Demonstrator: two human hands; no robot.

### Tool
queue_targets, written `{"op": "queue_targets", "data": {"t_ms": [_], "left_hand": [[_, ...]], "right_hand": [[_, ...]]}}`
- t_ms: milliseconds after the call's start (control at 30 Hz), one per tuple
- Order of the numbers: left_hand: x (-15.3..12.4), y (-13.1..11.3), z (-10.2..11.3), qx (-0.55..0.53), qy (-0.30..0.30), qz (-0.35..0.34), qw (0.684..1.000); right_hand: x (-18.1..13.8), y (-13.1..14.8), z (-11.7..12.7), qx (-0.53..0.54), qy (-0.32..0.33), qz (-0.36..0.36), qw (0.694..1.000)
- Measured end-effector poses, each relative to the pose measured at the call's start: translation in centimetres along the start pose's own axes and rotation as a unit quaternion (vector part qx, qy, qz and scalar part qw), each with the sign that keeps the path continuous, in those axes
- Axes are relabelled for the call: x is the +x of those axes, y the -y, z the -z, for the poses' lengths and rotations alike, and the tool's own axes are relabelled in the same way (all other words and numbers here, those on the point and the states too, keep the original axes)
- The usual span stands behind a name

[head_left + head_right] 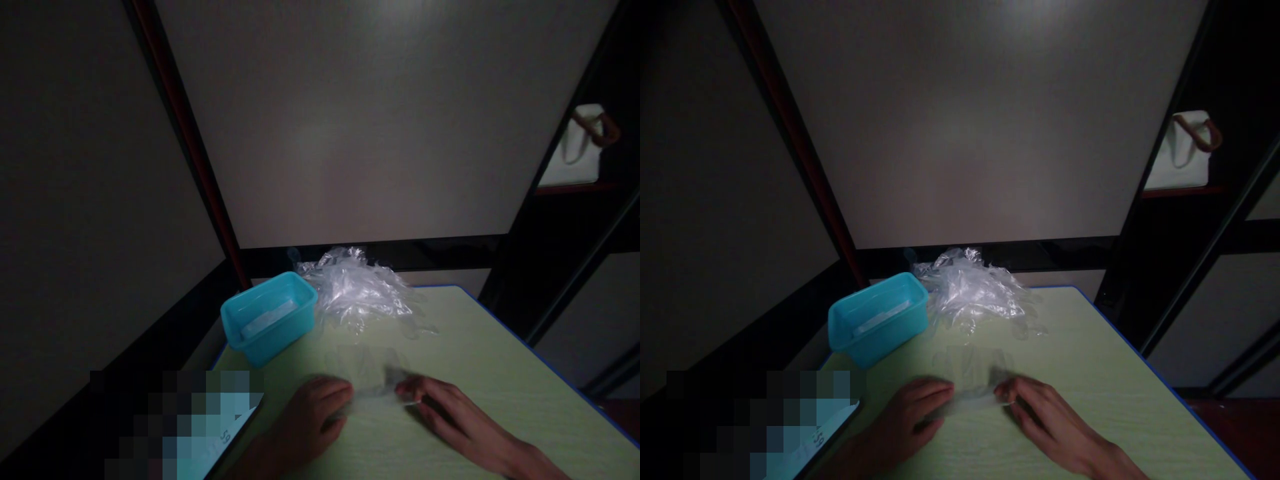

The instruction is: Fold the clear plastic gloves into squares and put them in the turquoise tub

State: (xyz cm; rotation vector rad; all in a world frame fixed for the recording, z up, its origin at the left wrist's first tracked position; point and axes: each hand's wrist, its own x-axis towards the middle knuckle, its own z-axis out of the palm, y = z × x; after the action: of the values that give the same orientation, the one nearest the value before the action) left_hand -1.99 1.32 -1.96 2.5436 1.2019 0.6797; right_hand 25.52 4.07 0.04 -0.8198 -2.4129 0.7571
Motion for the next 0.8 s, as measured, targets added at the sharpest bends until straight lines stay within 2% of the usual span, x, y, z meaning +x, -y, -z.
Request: {"op": "queue_targets", "data": {"t_ms": [233, 467, 567, 700, 733, 800], "left_hand": [[0.1, 0.4, -0.1, -0.038, -0.079, 0.007, 0.996], [-0.3, -1.2, 1.8, -0.002, -0.112, 0.015, 0.994], [-0.4, -2.6, 2.9, -0.027, -0.119, 0.023, 0.992], [-0.3, -4.4, 4.1, -0.154, -0.098, 0.077, 0.980], [-0.3, -4.8, 4.2, -0.218, -0.089, 0.102, 0.966], [0.1, -5.0, 4.2, -0.362, -0.075, 0.172, 0.913]], "right_hand": [[-0.3, -0.3, 0.0, 0.026, -0.017, -0.068, 0.997], [-0.6, 0.4, 0.9, 0.025, -0.088, -0.057, 0.994], [-1.0, 1.2, 1.4, 0.039, -0.131, -0.039, 0.990], [-1.4, 3.0, 1.8, 0.118, -0.188, -0.062, 0.973], [-1.4, 3.4, 1.8, 0.148, -0.196, -0.078, 0.966], [-1.2, 4.1, 1.8, 0.208, -0.203, -0.112, 0.950]]}}
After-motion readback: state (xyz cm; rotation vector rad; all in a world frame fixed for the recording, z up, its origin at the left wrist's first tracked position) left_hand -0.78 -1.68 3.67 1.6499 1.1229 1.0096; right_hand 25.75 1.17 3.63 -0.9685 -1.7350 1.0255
